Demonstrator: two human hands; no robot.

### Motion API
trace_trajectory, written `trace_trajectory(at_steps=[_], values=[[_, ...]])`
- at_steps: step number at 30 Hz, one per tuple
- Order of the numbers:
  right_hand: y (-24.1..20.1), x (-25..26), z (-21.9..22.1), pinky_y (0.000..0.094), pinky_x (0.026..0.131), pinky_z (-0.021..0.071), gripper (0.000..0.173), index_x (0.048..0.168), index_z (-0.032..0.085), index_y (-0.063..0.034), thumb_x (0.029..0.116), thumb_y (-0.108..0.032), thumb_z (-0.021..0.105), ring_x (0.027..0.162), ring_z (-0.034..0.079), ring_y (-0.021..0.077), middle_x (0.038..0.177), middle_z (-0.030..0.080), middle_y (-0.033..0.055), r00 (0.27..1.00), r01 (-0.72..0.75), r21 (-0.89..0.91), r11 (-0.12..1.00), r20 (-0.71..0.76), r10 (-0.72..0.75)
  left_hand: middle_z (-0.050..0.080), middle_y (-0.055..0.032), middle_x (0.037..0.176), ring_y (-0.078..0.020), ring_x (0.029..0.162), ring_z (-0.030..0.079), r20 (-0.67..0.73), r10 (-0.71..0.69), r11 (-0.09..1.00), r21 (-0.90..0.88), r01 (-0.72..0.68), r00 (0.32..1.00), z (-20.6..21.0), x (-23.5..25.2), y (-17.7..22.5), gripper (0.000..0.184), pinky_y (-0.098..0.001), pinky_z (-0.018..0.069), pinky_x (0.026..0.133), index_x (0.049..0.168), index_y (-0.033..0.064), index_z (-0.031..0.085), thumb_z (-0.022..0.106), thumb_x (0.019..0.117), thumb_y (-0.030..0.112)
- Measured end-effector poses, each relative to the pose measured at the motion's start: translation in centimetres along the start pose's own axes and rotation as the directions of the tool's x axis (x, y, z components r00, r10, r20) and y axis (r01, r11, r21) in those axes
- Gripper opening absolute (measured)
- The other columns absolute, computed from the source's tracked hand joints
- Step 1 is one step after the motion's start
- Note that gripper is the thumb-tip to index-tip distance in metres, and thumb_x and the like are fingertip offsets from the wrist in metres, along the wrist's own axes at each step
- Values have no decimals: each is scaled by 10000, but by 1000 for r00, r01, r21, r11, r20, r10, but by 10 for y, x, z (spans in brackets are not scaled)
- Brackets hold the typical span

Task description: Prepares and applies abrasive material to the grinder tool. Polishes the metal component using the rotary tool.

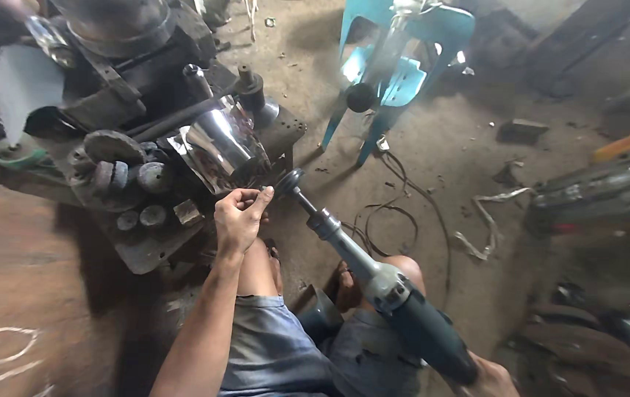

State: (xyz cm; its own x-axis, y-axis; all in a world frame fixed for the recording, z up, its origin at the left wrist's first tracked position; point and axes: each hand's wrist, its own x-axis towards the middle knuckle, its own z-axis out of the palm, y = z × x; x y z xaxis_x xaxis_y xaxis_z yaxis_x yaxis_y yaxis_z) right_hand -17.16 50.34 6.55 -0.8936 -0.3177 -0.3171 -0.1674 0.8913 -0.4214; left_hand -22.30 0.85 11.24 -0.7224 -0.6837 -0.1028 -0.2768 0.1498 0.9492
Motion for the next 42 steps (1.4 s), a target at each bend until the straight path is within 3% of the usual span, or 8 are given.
trace_trajectory(at_steps=[26, 32, 42], values=[[-2, -2, 0, 613, 702, 558, 392, 924, 723, 32, 779, -317, 826, 763, 736, 389, 811, 735, 220, 999, 13, 17, 1000, -32, -13, 743, -31, 801, -182, 601, 714, -14, 26, 999, 46, -26, 1000, -2, 6, 2, 319, -384, 645, 562, 1011, 144, 741, 759, 929, 452], [-1, -1, 1, 618, 718, 562, 379, 932, 724, 36, 786, -299, 827, 783, 738, 393, 826, 738, 222, 999, 14, 37, 999, -40, -12, 738, -23, 823, -175, 608, 706, -22, 30, 992, 121, -27, 999, -2, 5, 3, 383, -388, 632, 550, 1037, 158, 734, 758, 909, 518], [0, -1, 2, 614, 712, 560, 388, 935, 725, 29, 781, -313, 824, 774, 736, 390, 818, 735, 222, 1000, 1, 37, 999, -25, 0, 741, -23, 807, -173, 609, 716, -30, 24, 996, 86, -22, 999, 3, 2, 7, 354, -381, 649, 573, 1026, 141, 728, 777, 908, 471]])
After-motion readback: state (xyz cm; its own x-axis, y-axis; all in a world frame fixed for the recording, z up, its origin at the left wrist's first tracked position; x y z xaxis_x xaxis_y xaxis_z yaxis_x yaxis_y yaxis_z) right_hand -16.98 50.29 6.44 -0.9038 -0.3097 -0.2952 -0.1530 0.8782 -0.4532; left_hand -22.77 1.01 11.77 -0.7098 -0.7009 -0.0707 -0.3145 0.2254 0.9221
